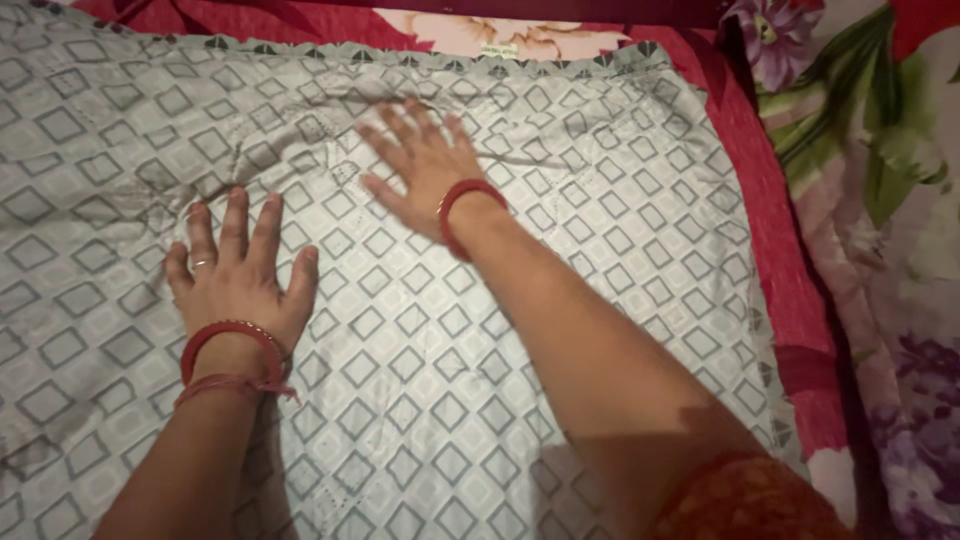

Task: The person folds a yellow patterned pillowcase and places it on the bed. They then smooth and fold a white patterned bedsheet, followed by folding a green and yellow blanket and a blue patterned cloth. The items are stacked on the bed.

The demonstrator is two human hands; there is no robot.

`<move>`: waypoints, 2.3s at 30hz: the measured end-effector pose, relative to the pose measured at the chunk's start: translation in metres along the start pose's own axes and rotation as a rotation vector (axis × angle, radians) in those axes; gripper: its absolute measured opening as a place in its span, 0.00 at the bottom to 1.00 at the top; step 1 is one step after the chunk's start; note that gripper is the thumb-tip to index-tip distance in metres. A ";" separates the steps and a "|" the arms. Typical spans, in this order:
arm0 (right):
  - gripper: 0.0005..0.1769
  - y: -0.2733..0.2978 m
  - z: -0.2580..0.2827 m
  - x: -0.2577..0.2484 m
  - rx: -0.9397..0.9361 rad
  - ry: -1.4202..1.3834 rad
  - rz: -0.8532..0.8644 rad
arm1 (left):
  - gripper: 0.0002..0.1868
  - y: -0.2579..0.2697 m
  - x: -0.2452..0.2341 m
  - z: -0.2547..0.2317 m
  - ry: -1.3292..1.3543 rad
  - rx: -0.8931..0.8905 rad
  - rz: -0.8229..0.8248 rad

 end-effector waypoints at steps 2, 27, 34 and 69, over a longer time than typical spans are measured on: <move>0.38 0.003 -0.020 -0.003 -0.005 -0.007 -0.027 | 0.37 0.002 0.001 0.000 -0.006 0.003 -0.004; 0.46 0.238 0.105 0.017 0.129 -0.019 0.184 | 0.45 0.121 -0.024 -0.007 0.029 -0.171 0.430; 0.42 0.271 0.063 0.002 0.131 -0.018 0.121 | 0.44 0.216 -0.072 -0.003 -0.098 -0.109 0.296; 0.41 0.333 0.361 0.098 -0.122 -0.091 0.052 | 0.48 0.457 -0.160 0.255 -0.315 -0.287 0.323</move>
Point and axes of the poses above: each hand's wrist, its own y-axis away from the middle knuckle, its own x-axis out of the palm, z = x × y, the point moved 4 cm from there along -y, towards the middle knuckle, and after that the axes turned 13 degrees about -y, right-handed, at the moved point
